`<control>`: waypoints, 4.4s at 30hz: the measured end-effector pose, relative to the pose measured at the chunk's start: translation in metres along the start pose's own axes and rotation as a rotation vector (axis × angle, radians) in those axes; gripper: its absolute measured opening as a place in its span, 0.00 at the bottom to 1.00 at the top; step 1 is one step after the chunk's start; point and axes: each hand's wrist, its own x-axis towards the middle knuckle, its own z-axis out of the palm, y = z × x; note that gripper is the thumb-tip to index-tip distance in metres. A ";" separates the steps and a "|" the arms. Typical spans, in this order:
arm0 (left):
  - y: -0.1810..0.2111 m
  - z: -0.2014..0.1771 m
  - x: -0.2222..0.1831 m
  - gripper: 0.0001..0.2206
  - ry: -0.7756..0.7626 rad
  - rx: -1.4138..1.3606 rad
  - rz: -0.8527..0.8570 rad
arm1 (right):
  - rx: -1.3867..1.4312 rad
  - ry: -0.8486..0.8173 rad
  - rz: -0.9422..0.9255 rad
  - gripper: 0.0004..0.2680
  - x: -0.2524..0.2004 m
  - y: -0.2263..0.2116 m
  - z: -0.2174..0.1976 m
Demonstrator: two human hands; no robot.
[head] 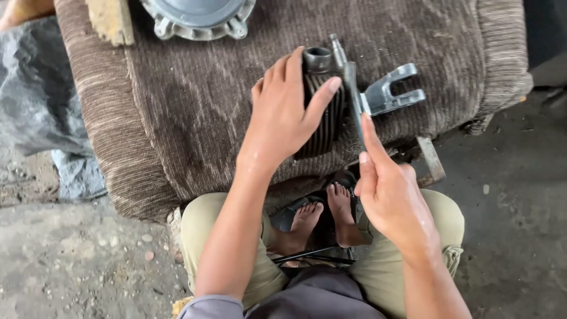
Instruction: Cleaning the cooling fins of a motorcycle engine cylinder using a wire brush to remove dirt and oxidation.
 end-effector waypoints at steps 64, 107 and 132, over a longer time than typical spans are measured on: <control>-0.012 0.013 0.005 0.38 0.016 0.009 -0.034 | 0.220 0.173 -0.087 0.23 -0.042 0.073 0.093; -0.011 0.012 0.008 0.39 0.035 0.011 -0.050 | 0.210 0.485 -0.361 0.21 -0.017 0.078 0.131; -0.017 0.017 0.010 0.39 0.058 0.011 -0.027 | 0.204 0.513 -0.426 0.19 -0.012 0.074 0.124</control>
